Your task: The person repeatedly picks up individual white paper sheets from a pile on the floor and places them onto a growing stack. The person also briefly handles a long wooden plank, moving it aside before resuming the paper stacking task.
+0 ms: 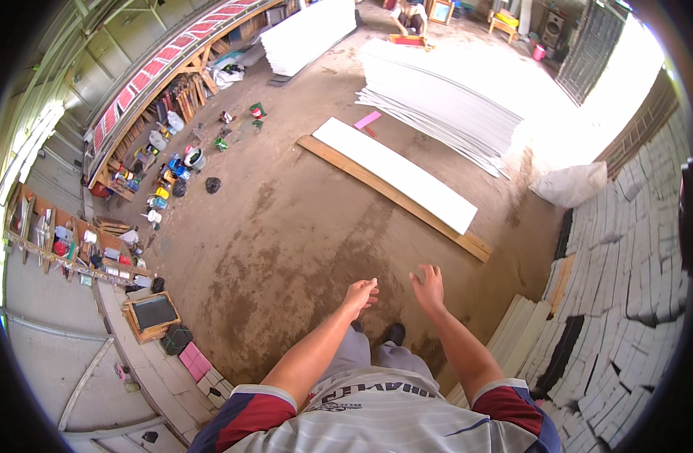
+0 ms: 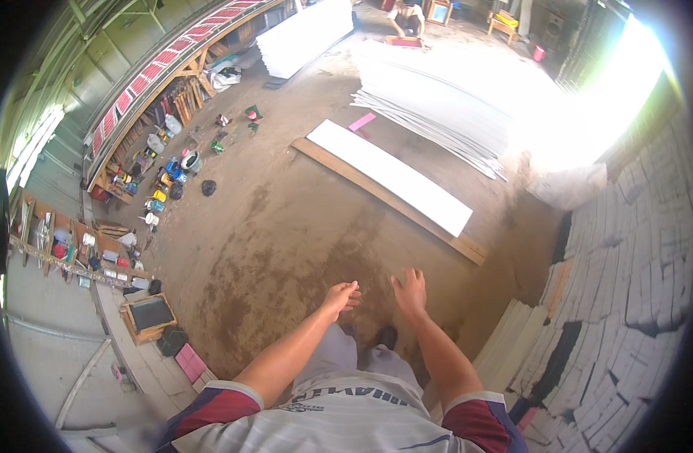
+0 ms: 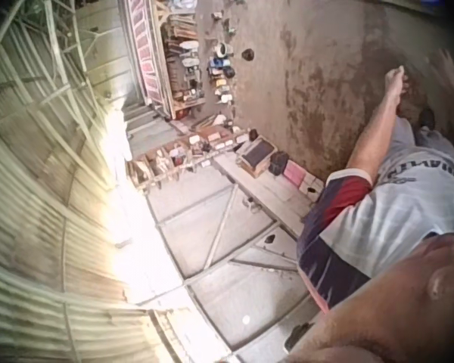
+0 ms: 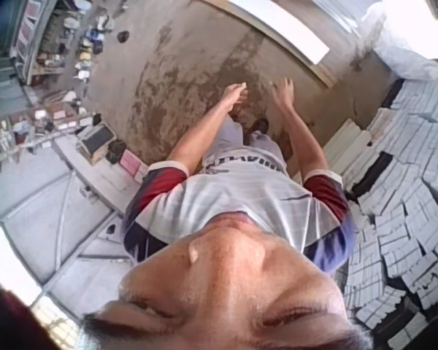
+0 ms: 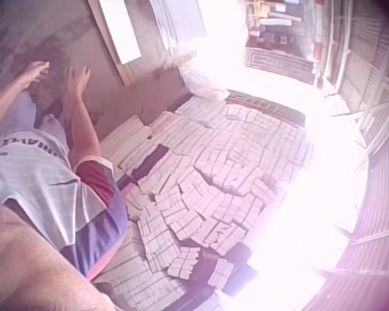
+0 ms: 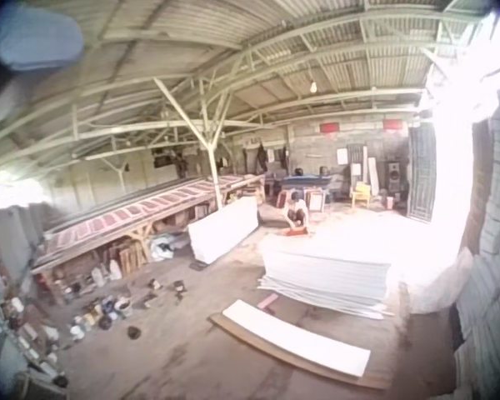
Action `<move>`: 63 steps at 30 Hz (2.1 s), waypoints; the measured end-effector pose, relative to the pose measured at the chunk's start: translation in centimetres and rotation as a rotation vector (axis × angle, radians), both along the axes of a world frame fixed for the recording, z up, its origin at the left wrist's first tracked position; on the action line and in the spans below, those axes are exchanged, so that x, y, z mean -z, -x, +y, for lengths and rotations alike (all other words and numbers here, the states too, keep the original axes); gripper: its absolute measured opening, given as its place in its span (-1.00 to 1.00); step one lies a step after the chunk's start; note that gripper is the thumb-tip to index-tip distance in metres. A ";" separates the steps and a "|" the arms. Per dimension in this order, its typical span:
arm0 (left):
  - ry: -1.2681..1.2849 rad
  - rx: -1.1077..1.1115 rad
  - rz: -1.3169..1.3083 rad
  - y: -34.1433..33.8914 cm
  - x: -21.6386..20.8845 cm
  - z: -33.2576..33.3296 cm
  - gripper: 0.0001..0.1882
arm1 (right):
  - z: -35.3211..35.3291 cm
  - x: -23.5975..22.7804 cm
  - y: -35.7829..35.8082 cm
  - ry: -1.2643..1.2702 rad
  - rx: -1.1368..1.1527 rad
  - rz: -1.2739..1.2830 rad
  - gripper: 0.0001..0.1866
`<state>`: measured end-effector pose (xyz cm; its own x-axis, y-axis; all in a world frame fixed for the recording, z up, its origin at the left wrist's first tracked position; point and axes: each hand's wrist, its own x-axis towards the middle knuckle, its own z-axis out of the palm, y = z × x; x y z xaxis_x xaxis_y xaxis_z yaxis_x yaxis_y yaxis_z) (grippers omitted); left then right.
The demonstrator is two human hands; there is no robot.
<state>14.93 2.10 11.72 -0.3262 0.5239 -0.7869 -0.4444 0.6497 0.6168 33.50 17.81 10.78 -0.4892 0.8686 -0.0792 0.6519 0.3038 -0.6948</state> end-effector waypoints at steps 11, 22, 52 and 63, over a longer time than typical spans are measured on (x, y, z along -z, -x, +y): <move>0.016 -0.145 -0.043 18.4 8.7 11.9 -0.61 | 12.1 2.4 20.0 0.076 -0.038 -0.129 -0.48; 0.080 -0.109 -0.081 35.4 10.5 29.6 -0.52 | 25.4 3.6 33.7 0.159 0.004 -0.152 -0.47; 0.388 -0.500 -0.301 55.1 69.5 66.2 -0.04 | 55.6 65.8 53.7 0.369 -0.129 -0.737 0.22; 0.639 -0.451 0.010 54.7 69.7 68.9 -0.42 | 56.0 66.7 52.2 0.370 -0.292 -0.790 0.17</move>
